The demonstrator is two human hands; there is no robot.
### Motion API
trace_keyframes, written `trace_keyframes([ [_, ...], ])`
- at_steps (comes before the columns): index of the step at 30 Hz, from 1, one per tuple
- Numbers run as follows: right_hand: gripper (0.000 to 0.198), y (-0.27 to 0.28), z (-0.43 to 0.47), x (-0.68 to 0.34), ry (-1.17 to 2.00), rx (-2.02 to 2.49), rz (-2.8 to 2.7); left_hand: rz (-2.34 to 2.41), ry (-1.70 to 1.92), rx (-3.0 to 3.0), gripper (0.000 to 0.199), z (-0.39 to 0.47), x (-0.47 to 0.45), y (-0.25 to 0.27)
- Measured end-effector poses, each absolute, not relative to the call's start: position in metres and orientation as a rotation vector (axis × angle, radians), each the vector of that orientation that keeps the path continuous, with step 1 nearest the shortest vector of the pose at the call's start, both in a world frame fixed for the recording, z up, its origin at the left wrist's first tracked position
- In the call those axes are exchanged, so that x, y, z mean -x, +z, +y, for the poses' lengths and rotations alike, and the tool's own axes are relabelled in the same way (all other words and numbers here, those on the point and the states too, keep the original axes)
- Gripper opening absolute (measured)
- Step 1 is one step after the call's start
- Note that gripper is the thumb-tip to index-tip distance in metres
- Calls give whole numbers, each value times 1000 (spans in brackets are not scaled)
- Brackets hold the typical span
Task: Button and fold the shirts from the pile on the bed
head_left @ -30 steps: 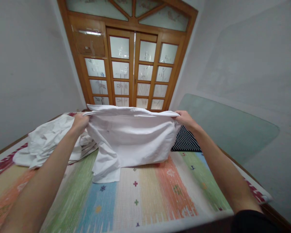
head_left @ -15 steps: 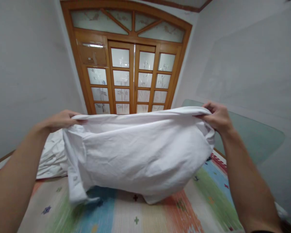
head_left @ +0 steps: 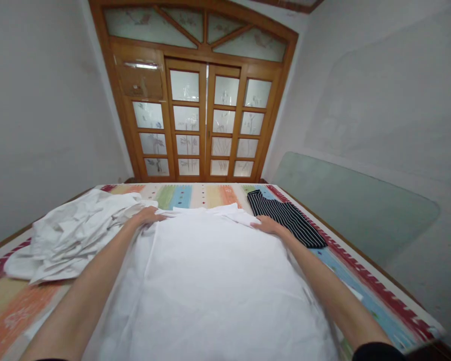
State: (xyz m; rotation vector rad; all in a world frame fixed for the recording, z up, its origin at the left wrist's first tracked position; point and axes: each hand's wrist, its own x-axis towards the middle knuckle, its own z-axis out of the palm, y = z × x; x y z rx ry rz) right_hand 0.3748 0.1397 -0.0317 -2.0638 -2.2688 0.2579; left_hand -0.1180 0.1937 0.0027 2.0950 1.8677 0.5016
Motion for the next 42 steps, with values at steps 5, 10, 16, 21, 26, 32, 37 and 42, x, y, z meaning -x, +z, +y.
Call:
trace_keyframes([
  [5, 27, -33, 150, -361, 76, 2221, -2242, 2024, 387, -2150, 36, 206, 112, 21],
  [10, 28, -16, 161, -354, -360, 2132, -1924, 2426, 836, -2135, 37, 214, 110, 38],
  [16, 57, -41, 160, -321, -382, 1942, -2232, 2367, 769, -2563, 50, 198, 69, 17],
  [21, 51, -68, 159, -273, -94, 1753, -2530, 1915, 286, -2584, 46, 172, 4, -27],
  [26, 48, -54, 165, -258, 317, 1613, -2773, 1784, -2, -2428, 76, 151, -23, -77],
  [32, 29, -12, 172, -324, 332, 1621, -2477, 1666, 101, -2581, 81, 143, 14, -99],
  [37, 25, -18, 164, -401, 77, 2192, -2136, 1611, 116, -2634, 80, 141, 35, -100],
  [42, 45, -25, 146, -420, 636, 2058, -2108, 1608, 139, -2640, 79, 141, 33, -101],
])
